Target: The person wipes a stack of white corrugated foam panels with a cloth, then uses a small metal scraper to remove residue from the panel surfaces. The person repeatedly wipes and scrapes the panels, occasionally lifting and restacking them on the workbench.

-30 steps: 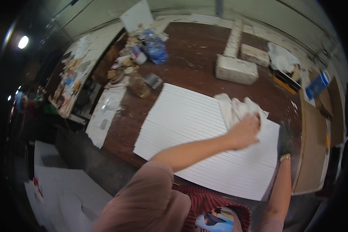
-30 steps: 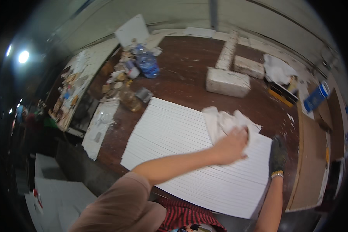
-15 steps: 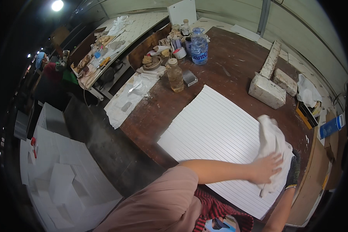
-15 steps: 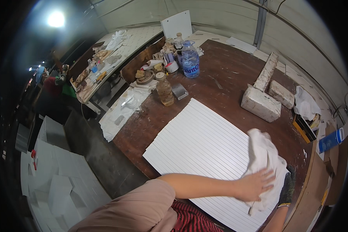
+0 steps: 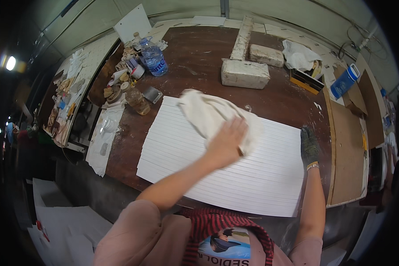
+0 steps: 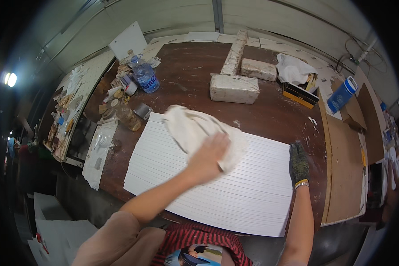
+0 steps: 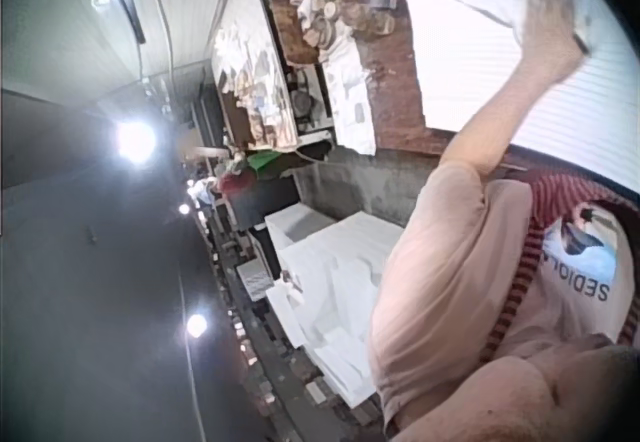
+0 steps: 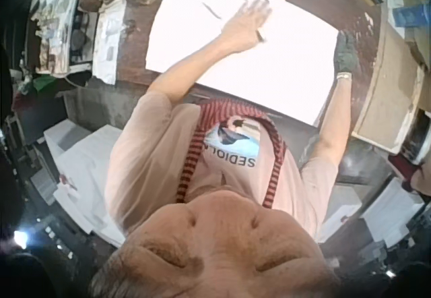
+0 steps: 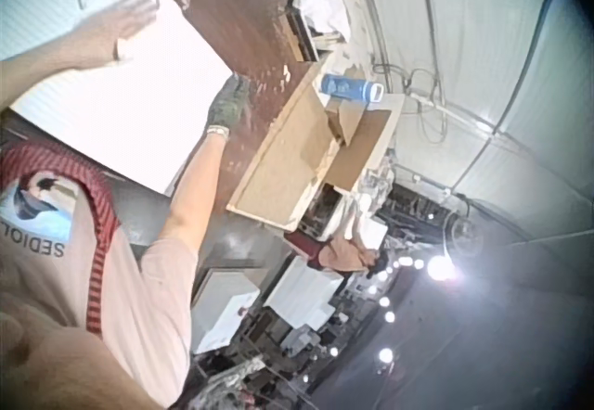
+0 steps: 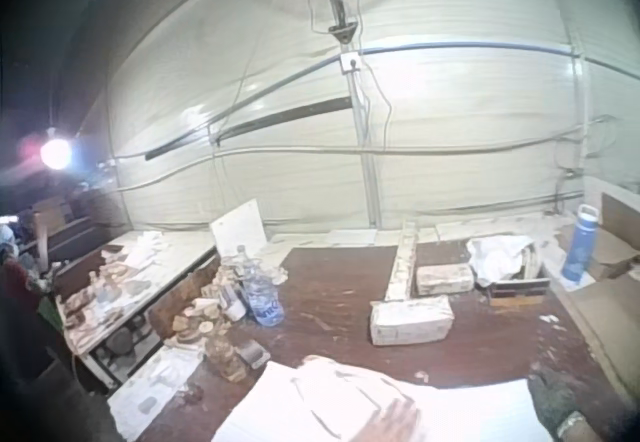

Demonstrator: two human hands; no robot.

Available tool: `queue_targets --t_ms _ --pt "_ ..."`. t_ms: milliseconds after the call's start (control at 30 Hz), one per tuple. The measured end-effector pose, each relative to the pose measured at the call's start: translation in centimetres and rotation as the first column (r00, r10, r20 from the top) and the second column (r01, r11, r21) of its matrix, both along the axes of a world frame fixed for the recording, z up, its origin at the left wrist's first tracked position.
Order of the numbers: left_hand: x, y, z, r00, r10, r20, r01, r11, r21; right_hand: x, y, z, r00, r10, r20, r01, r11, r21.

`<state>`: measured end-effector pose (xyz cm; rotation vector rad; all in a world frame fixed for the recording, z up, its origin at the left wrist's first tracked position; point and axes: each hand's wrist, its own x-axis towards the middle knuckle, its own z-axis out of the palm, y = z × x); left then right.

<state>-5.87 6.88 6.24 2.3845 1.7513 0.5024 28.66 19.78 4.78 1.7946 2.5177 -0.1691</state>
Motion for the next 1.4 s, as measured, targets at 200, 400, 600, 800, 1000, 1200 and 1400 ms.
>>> queue_targets --t_ms 200,400,600,800,1000,1200,1400 --pt "-0.1 -9.7 0.3 0.778 -0.41 0.476 0.469 0.883 -0.005 -1.3 -1.0 1.2 0.921 -0.218 -0.322 0.214 0.976 -0.048" --pt "-7.8 -2.6 4.2 0.698 0.285 0.657 -0.306 0.948 -0.086 0.1 -0.2 -0.9 0.941 -0.059 -0.333 0.109 0.985 0.133" --pt "8.4 -5.5 2.9 0.723 -0.616 0.312 0.617 0.779 0.108 1.1 0.9 -2.9 0.962 -0.03 -0.271 0.08 0.981 0.179" --pt "7.0 0.8 9.5 0.53 0.252 0.809 -0.044 0.962 -0.27 1.3 1.7 -3.6 0.91 -0.119 -0.396 0.169 0.981 0.094" --pt "9.7 -7.4 2.4 0.669 -0.734 0.12 0.737 0.675 0.024 1.7 2.2 -3.9 0.98 0.087 -0.179 -0.044 0.971 0.233" --pt "-11.4 -11.5 1.0 0.952 -0.268 -0.149 0.248 0.958 -0.14 1.4 2.2 -4.1 0.966 -0.041 -0.256 0.081 0.986 0.146" --pt "1.8 -10.4 2.7 0.994 0.112 0.02 -0.104 0.968 -0.23 1.2 2.3 -3.8 0.868 -0.125 -0.481 0.189 0.978 0.087"
